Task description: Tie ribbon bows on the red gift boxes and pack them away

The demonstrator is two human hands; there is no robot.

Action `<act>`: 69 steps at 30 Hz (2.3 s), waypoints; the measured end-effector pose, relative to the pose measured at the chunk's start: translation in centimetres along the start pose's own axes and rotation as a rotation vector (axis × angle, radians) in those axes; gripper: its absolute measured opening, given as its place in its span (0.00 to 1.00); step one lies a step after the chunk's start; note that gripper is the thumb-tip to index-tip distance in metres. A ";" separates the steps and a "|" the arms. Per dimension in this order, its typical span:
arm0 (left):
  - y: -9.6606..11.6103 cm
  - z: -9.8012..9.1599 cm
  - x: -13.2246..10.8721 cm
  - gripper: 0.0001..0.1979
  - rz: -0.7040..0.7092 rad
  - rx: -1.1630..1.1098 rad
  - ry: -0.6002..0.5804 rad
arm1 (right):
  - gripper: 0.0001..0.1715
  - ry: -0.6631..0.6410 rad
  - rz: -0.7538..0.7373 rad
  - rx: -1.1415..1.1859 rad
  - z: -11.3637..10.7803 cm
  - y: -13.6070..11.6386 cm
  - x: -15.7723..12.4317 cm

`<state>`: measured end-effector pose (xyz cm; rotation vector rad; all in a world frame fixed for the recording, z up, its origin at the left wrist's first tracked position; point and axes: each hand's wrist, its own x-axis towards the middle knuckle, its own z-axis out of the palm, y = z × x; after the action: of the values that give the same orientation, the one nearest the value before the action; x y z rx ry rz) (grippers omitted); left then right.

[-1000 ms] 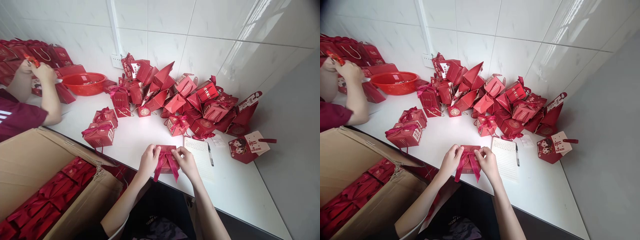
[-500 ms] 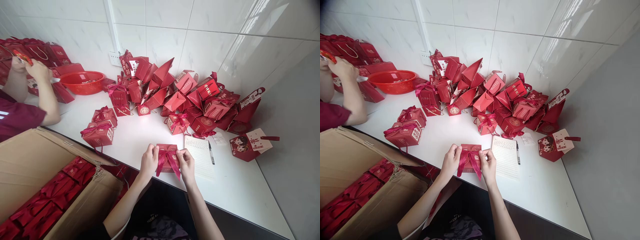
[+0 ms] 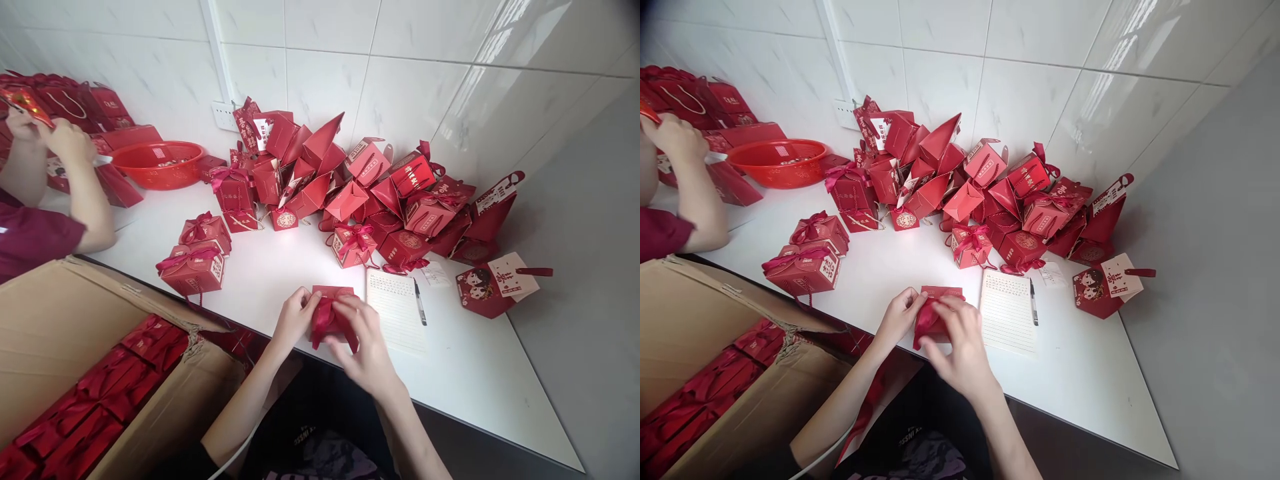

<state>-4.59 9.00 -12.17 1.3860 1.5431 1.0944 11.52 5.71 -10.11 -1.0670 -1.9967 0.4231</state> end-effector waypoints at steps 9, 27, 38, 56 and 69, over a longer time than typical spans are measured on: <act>0.4 0.4 -0.4 0.19 -0.009 0.155 0.088 | 0.18 0.052 -0.335 -0.181 1.9 1.1 -1.9; 0.5 -0.4 -0.2 0.18 -0.140 -0.008 0.155 | 0.01 0.070 -0.370 -0.067 1.6 0.8 -5.5; 0.9 -1.0 -1.8 0.34 -0.133 -0.133 -0.269 | 0.37 0.050 0.174 0.250 -1.0 5.4 -0.3; 1.7 -3.9 -0.9 0.16 0.063 -0.323 -0.431 | 0.66 -0.006 0.001 0.007 -1.1 5.0 -0.9; 9.0 -0.9 -3.8 0.05 1.026 0.094 0.376 | 0.63 0.297 -0.282 -0.160 -3.4 0.6 1.7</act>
<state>-2.14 5.43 -3.40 2.2195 1.0774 1.9822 14.03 7.16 -7.53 -0.8676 -1.8957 -0.0444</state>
